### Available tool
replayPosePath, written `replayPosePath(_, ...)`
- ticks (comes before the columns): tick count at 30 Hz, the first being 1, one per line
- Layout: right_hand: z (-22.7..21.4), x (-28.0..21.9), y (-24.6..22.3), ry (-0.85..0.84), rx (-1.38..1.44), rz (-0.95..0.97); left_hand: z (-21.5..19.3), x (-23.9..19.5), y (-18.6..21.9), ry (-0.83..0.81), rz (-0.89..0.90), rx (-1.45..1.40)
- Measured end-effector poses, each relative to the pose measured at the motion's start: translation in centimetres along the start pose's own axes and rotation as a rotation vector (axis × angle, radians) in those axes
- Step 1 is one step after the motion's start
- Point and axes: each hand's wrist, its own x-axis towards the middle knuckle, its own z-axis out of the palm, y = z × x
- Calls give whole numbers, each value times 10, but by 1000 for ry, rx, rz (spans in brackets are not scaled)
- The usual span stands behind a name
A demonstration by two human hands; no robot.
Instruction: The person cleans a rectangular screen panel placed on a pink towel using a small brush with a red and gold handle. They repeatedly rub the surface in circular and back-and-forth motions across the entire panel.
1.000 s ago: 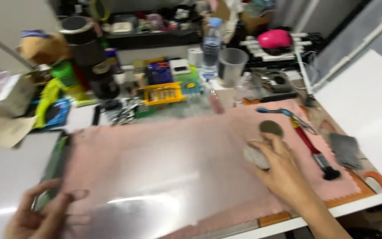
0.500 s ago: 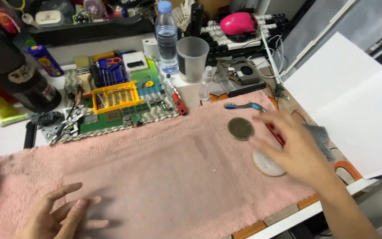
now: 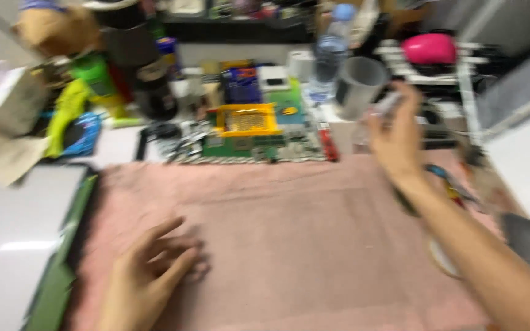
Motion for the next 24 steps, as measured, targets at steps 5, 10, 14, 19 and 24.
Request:
replayPosePath(5,-12,-64,-112,-211,451,-174,-14,-5,8,4,25,-81)
replayPosePath(10,17,-120,-164,-627,205,-225,-18,-25,34,141,233,267)
replayPosePath(14,42,-120,-208,-632,299,-392,-37,-11,10,287,493,411)
replayPosePath(19,38,-144,-232,-800,286,-438,-45,0,-2,342,650,209)
replayPosePath(24,-9,-191,-186,-989,334,-518,-47,-4,2,367,608,154)
